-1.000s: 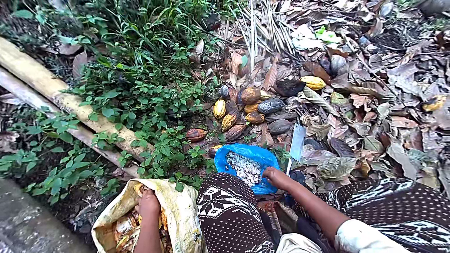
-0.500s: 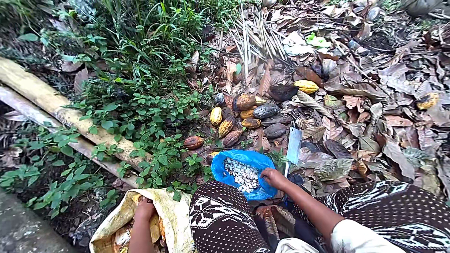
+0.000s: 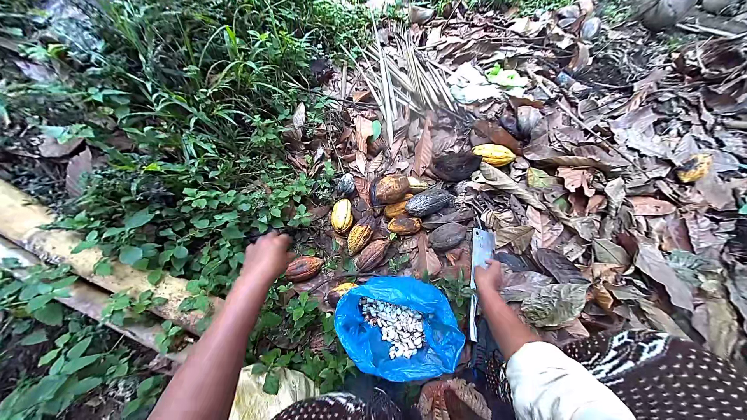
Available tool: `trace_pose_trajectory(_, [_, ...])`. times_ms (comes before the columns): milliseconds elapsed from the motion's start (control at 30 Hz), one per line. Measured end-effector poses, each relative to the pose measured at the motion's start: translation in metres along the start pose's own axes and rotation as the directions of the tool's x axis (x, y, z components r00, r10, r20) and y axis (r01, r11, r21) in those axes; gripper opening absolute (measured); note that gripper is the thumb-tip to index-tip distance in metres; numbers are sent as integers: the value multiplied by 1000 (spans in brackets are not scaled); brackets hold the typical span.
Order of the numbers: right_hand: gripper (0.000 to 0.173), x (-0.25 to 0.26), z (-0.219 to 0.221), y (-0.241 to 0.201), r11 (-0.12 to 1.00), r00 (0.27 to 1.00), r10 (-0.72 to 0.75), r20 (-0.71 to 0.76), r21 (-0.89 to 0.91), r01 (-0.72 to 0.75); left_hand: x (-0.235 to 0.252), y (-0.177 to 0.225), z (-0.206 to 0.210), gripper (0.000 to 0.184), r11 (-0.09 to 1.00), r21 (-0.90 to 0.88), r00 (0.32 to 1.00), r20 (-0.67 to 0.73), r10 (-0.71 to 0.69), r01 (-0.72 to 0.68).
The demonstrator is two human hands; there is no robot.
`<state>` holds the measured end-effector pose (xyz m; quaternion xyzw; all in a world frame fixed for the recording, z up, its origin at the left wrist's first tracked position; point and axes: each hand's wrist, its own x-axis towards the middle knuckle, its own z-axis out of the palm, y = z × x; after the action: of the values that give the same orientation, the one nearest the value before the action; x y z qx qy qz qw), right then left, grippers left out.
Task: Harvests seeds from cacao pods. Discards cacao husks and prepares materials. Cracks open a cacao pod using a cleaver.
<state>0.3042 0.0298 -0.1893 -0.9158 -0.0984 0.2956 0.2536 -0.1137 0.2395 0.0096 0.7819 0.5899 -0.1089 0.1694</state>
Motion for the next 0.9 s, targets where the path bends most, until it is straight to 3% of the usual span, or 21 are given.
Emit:
trace_pose_trajectory(100, [60, 0, 18, 47, 981, 982, 187, -34, -54, -189, 87, 73, 19, 41, 972, 35, 973, -14, 232, -231])
trace_pose_trajectory(167, [56, -8, 26, 67, 961, 976, 215, -23, -173, -216, 138, 116, 44, 44, 948, 31, 947, -32, 318, -317])
trace_pose_trajectory(233, [48, -15, 27, 71, 935, 982, 187, -3, -308, -179, 176, 151, 71, 47, 942, -4, 940, -75, 334, -335])
trace_pose_trajectory(333, [42, -19, 28, 64, 926, 986, 168, -5, -342, -160, 214, 186, 107, 55, 948, -60, 946, -110, 304, -311])
trace_pose_trajectory(400, [46, -17, 31, 59, 936, 989, 146, 2, -325, -138, 234, 198, 124, 63, 947, -48, 945, -100, 312, -318])
trace_pose_trajectory(533, [78, -6, 34, 57, 932, 983, 159, 91, -343, -119, 264, 209, 144, 80, 959, 19, 955, -79, 285, -284])
trace_pose_trajectory(600, [82, -2, 36, 53, 927, 978, 189, 86, -344, -148, 275, 215, 145, 91, 961, 73, 961, -55, 271, -266])
trace_pose_trajectory(767, [72, 2, 31, 41, 940, 966, 254, -48, -224, -258, 297, 233, 151, 111, 962, 197, 979, -27, 200, -191])
trace_pose_trajectory(833, [60, 4, 20, 38, 947, 957, 275, -90, -147, -286, 300, 233, 155, 109, 976, 118, 980, -56, 191, -183])
trace_pose_trajectory(900, [49, 3, 15, 34, 954, 950, 289, -121, -49, -296, 300, 225, 155, 103, 986, -68, 984, -100, 144, -152])
